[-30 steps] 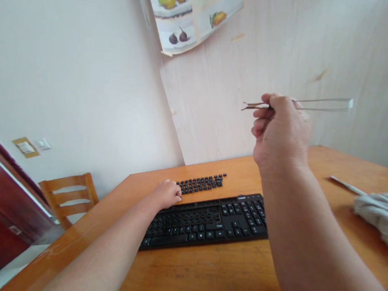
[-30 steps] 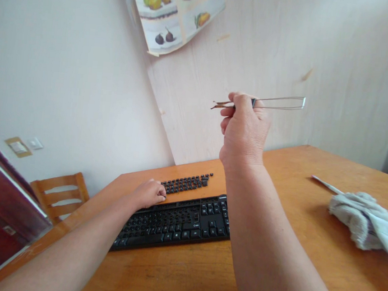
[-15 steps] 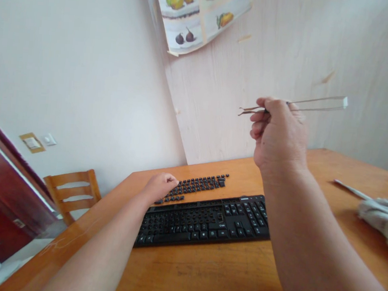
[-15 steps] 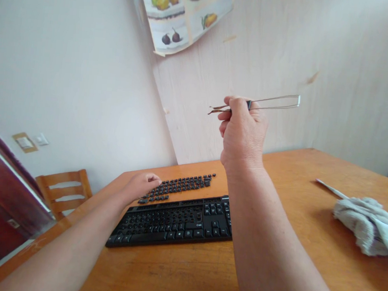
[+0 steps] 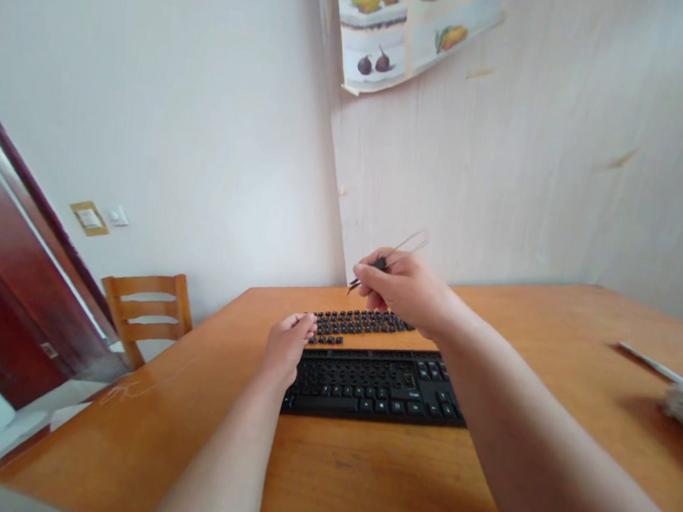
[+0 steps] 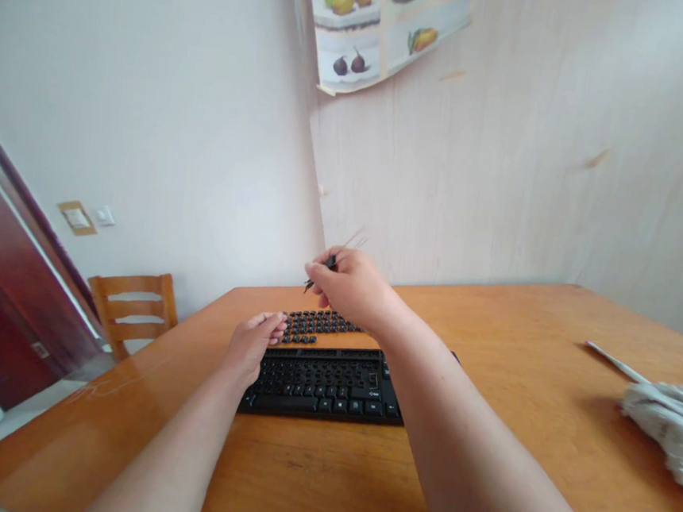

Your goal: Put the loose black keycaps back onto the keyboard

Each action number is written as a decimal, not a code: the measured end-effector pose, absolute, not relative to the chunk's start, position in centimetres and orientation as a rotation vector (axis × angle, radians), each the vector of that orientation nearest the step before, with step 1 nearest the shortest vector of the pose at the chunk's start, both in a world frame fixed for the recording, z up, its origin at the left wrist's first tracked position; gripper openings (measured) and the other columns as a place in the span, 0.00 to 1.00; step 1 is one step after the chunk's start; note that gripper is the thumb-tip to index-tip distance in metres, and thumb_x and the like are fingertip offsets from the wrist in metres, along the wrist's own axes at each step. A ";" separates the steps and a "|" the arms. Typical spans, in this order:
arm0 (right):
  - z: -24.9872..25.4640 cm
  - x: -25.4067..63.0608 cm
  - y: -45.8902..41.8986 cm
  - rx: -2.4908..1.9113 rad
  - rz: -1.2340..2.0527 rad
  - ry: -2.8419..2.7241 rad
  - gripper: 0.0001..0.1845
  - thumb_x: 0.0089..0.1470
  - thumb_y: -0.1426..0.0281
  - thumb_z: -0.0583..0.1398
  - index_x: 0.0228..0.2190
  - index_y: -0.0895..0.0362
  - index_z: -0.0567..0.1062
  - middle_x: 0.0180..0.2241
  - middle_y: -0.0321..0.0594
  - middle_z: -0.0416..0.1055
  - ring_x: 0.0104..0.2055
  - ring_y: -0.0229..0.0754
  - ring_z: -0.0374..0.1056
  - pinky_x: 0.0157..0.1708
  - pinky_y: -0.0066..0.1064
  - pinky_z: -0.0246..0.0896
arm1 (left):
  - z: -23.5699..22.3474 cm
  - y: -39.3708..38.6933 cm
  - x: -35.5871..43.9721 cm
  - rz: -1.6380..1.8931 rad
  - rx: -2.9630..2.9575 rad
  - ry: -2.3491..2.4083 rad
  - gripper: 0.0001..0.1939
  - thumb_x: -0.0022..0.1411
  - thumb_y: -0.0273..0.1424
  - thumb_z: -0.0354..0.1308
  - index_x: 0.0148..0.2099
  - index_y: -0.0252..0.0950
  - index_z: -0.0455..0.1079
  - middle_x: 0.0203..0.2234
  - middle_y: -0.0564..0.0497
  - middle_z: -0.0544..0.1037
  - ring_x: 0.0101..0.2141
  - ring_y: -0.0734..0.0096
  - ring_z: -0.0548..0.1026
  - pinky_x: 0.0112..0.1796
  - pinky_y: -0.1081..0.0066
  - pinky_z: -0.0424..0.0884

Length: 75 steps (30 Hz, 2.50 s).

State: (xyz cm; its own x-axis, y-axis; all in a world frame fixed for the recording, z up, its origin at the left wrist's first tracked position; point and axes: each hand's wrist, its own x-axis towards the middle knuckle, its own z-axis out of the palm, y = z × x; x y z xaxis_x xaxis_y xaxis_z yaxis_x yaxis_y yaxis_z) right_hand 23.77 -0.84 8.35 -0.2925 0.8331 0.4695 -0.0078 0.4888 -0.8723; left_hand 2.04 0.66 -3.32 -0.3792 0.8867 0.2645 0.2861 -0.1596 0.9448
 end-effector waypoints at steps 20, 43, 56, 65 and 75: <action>-0.7 18.3 -0.9 -1.057 1.187 -2.371 0.14 0.56 0.59 0.59 0.29 0.58 0.70 0.20 0.37 0.73 0.18 0.35 0.67 0.15 0.22 0.58 | -5.4 2.5 1.7 1.584 1.387 1.463 0.15 0.54 0.42 0.56 0.28 0.35 0.71 0.24 0.49 0.76 0.27 0.70 0.71 0.31 0.70 0.65; -5.2 17.1 -0.2 -0.952 0.835 -2.113 0.25 0.55 0.50 0.55 0.19 0.56 0.63 0.16 0.31 0.60 0.19 0.33 0.55 0.20 0.26 0.48 | -6.2 3.0 2.1 1.459 1.436 1.549 0.13 0.54 0.40 0.57 0.27 0.35 0.71 0.23 0.49 0.76 0.27 0.69 0.73 0.28 0.72 0.65; -5.8 17.0 0.2 -0.934 1.007 -1.926 0.25 0.52 0.49 0.58 0.19 0.56 0.65 0.13 0.31 0.61 0.16 0.34 0.56 0.18 0.26 0.50 | -6.1 2.7 2.2 1.413 1.551 1.610 0.13 0.55 0.39 0.55 0.26 0.35 0.70 0.21 0.51 0.74 0.25 0.71 0.70 0.28 0.73 0.63; -4.8 18.3 1.7 -1.033 1.125 -1.475 0.23 0.48 0.51 0.62 0.20 0.56 0.66 0.10 0.30 0.59 0.13 0.31 0.50 0.15 0.25 0.42 | -5.7 2.1 2.5 1.429 1.557 1.664 0.13 0.55 0.38 0.55 0.25 0.35 0.70 0.19 0.53 0.72 0.25 0.71 0.69 0.28 0.72 0.60; -4.0 18.5 2.0 -0.956 1.047 -1.434 0.25 0.48 0.48 0.61 0.21 0.56 0.67 0.14 0.33 0.62 0.16 0.33 0.54 0.17 0.26 0.48 | -4.3 1.2 3.3 1.395 1.377 1.390 0.13 0.57 0.40 0.55 0.31 0.35 0.72 0.25 0.49 0.77 0.28 0.70 0.73 0.29 0.72 0.65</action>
